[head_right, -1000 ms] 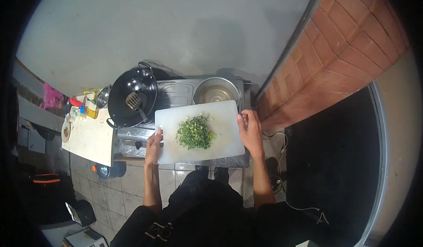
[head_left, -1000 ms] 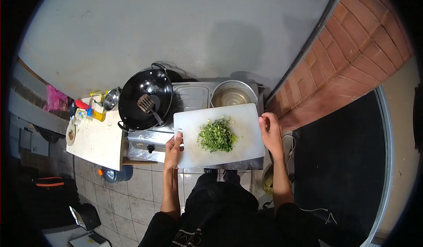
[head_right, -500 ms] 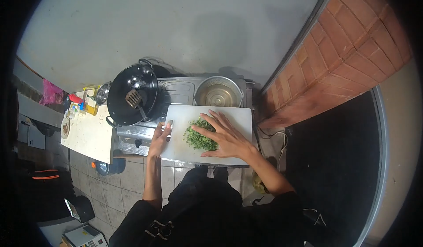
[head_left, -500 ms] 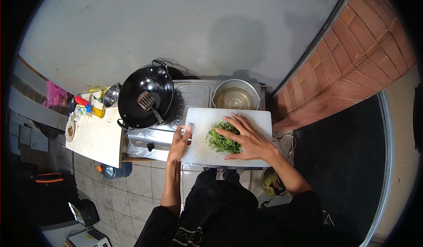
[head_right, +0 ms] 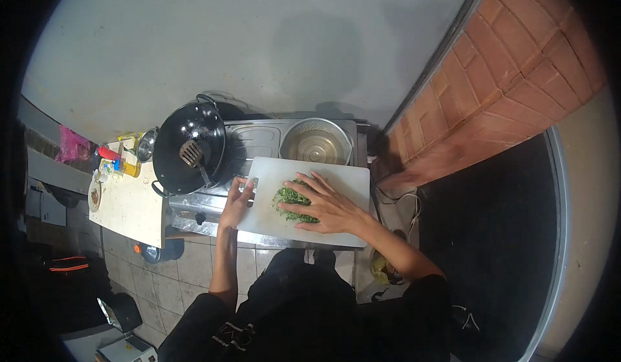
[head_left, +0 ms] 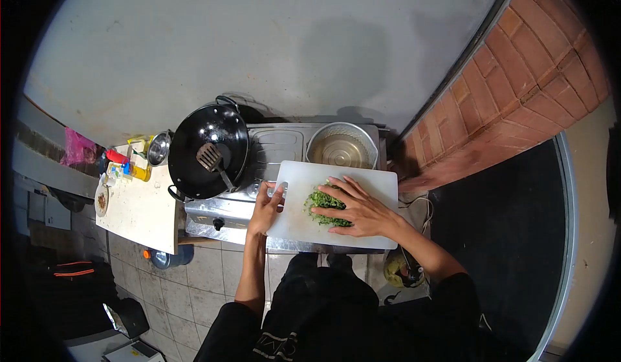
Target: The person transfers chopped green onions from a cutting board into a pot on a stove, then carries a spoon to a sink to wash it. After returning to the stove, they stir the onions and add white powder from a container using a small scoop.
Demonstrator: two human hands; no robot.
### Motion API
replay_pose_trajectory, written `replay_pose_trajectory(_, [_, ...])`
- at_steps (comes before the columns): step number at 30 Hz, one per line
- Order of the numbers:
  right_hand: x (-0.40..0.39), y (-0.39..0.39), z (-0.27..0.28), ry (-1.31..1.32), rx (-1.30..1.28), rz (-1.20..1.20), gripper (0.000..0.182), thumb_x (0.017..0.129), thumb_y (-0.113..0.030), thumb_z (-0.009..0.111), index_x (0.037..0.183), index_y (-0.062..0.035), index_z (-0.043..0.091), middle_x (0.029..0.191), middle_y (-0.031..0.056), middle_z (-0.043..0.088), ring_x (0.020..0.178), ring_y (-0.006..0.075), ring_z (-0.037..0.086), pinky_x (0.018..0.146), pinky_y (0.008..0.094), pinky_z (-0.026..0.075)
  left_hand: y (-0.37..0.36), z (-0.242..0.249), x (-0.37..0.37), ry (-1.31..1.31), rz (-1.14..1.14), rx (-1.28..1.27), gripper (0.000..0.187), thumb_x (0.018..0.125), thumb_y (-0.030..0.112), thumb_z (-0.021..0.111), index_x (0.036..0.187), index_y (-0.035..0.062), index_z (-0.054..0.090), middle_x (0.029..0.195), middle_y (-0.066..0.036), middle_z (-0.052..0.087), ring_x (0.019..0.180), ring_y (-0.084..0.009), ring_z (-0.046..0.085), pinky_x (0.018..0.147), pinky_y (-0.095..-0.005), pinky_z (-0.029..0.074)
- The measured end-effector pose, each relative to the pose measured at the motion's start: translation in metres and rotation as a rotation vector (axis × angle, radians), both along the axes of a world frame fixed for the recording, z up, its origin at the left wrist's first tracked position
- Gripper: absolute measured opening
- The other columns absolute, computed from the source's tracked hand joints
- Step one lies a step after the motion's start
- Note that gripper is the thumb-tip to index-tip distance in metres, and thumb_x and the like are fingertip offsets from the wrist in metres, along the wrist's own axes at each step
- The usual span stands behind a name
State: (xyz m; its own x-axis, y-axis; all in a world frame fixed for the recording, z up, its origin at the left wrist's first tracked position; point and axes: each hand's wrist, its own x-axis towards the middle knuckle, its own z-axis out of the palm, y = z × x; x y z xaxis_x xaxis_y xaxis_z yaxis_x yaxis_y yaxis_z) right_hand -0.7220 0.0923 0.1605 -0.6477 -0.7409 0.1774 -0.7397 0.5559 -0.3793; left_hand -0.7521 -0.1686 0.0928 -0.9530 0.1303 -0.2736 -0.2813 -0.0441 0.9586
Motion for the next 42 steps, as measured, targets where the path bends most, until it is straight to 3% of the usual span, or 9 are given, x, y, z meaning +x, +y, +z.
replay_pose_trajectory(8, [-0.013,-0.001,-0.006,-0.030,-0.113,0.045,0.041,0.083,-0.033,0.060,0.121,-0.0183,0.056,0.132,0.0134,0.042,0.123,0.0349,0.037,0.103,0.0487,0.033,0.004,0.010,-0.008,-0.049,-0.009,-0.024,0.019,0.093,0.026,0.054,0.097,0.0111,0.042,0.068,-0.002,0.053,0.058,-0.0059,0.048,0.049,-0.0200,0.038])
replay_pose_trajectory(17, [-0.017,-0.003,-0.015,-0.075,-0.219,0.047,0.035,0.079,-0.017,0.063,0.112,-0.0070,0.059,0.125,0.0148,0.047,0.121,0.0325,0.041,0.102,0.0415,0.036,0.003,0.008,-0.004,-0.008,-0.010,0.048,0.015,0.094,0.025,0.052,0.098,0.0135,0.042,0.070,-0.001,0.054,0.058,-0.0060,0.049,0.047,-0.0208,0.038])
replay_pose_trajectory(27, [-0.028,0.000,-0.024,-0.155,-0.312,0.022,0.035,0.078,-0.006,0.063,0.113,-0.0067,0.059,0.125,0.0141,0.047,0.125,0.0318,0.038,0.103,0.0406,0.036,0.003,0.010,-0.008,-0.011,-0.006,-0.020,0.016,0.094,0.026,0.053,0.096,0.0140,0.042,0.067,0.000,0.051,0.057,-0.0058,0.048,0.048,-0.0208,0.037])
replay_pose_trajectory(36, [-0.055,0.012,-0.025,-0.231,-0.356,-0.042,0.033,0.080,-0.001,0.060,0.113,-0.0056,0.059,0.125,0.0133,0.048,0.114,0.0298,0.049,0.094,0.0372,0.044,0.005,0.013,-0.017,-0.032,0.010,-0.078,0.019,0.093,0.024,0.054,0.097,0.0098,0.043,0.065,-0.002,0.053,0.056,-0.0059,0.048,0.048,-0.0210,0.036])
replay_pose_trajectory(38, [-0.060,0.015,-0.027,-0.352,-0.345,-0.106,0.035,0.079,0.004,0.059,0.112,-0.0051,0.059,0.126,0.0125,0.048,0.115,0.0294,0.049,0.093,0.0357,0.043,0.005,0.014,-0.019,-0.037,0.009,-0.087,0.018,0.093,0.023,0.055,0.097,0.0096,0.043,0.064,-0.002,0.053,0.056,-0.0059,0.047,0.048,-0.0211,0.036])
replay_pose_trajectory(42, [-0.072,0.018,-0.033,-0.303,-0.351,-0.109,0.032,0.080,0.003,0.057,0.111,-0.0033,0.059,0.125,0.0151,0.048,0.110,0.0320,0.052,0.089,0.0384,0.046,0.006,0.011,-0.025,-0.050,0.025,-0.077,0.019,0.092,0.022,0.055,0.098,0.0093,0.043,0.061,-0.001,0.051,0.053,-0.0066,0.047,0.049,-0.0219,0.036])
